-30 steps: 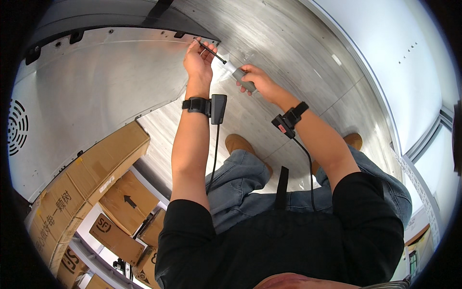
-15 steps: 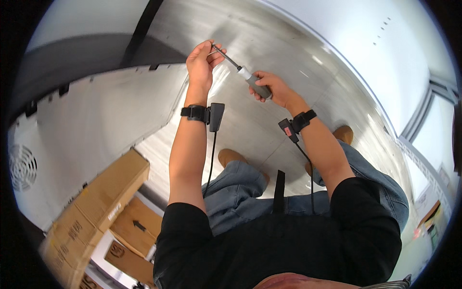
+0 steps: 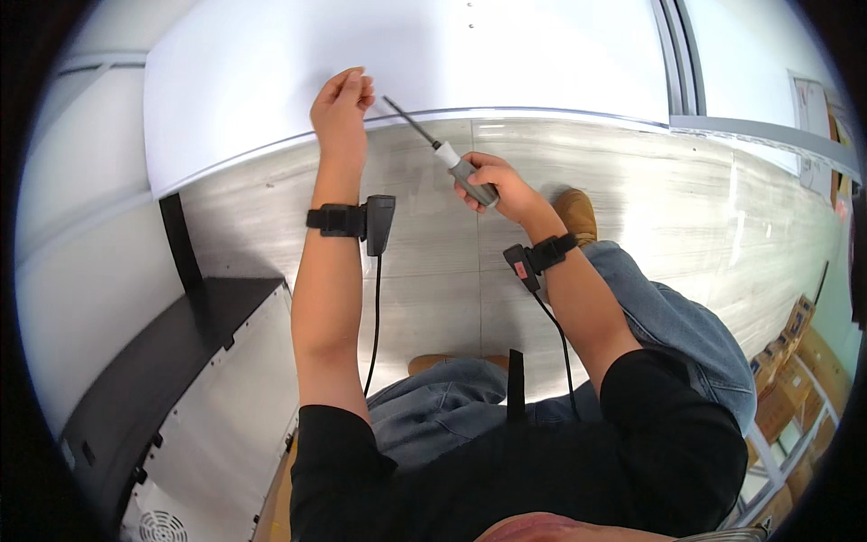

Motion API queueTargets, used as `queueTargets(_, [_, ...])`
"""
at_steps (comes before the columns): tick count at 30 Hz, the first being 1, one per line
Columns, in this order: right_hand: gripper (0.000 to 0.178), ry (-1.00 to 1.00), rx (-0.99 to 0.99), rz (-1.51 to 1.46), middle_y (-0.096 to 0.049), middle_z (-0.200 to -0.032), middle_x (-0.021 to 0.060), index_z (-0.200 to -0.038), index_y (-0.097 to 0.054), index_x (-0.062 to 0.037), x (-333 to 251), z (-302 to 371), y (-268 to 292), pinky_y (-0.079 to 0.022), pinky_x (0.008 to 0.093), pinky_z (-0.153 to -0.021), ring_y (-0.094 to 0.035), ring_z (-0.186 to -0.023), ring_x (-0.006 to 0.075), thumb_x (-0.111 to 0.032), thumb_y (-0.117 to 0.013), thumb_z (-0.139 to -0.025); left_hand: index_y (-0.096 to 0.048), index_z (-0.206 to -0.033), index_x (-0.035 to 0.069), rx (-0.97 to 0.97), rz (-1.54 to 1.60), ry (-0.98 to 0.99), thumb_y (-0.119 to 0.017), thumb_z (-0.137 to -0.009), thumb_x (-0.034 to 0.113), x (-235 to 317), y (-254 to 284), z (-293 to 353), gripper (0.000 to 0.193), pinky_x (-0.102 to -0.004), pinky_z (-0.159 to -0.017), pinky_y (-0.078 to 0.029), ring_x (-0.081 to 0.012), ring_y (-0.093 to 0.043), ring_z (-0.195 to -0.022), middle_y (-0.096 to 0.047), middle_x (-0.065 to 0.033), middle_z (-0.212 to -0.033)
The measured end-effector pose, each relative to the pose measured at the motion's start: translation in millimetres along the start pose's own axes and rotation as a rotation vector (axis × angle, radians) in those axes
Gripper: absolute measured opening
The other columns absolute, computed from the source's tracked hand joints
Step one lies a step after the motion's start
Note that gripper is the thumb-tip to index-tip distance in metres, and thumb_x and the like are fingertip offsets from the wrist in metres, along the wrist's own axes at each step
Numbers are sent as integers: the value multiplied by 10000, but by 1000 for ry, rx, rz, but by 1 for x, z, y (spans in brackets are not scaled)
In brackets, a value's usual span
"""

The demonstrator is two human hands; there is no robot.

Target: The person uses a screwdriver to fasten screws into the back panel of a silver electronic device, likely a computer tower. They repeatedly pick up screws and tighten them into place along the edges of the device's rear casing.

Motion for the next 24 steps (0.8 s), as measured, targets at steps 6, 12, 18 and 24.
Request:
queueTargets(6, [337, 138, 129, -213, -611, -747, 68, -1034, -546, -26, 14, 18, 33, -404, 270, -478, -547, -577, 141, -214, -535, -754, -664, -1026, 24, -174, -486, -359, -595, -905, 113, -18, -75, -12, 166, -239, -665, -494, -110, -603, -710, -684, -32, -825])
queueTargets(12, [360, 184, 191, -280, -614, -769, 79, -1051, -542, -19, 25, 27, 39, -407, 270, -495, -551, -591, 144, -224, -532, -755, -717, -845, 101, -196, -884, -813, -694, -817, 182, -31, -100, -15, 89, -318, -711, -475, -190, -583, -787, -668, -10, -776])
queueTargets(18, [347, 211, 204, -340, -613, -774, 83, -1067, -540, -15, 40, 28, 43, -408, 270, -495, -552, -592, 149, -202, -513, -776, -729, -789, 131, -145, -965, -980, -743, -755, 198, -47, -108, -20, 76, -351, -772, -430, -211, -540, -814, -642, 25, -755])
queueTargets(24, [351, 206, 190, -361, -613, -771, 84, -1079, -541, -17, 48, 28, 45, -409, 270, -496, -552, -583, 150, -204, -506, -785, -734, -813, 129, -131, -968, -988, -744, -754, 194, -58, -109, -22, 88, -360, -785, -426, -219, -539, -824, -636, 13, -761])
Point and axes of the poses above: each hand's wrist, its own z-axis away from the middle knuckle, its own y-axis out of the back of the hand, x = y × z, the point moved 3 cm from there along -z, towards the middle knuckle
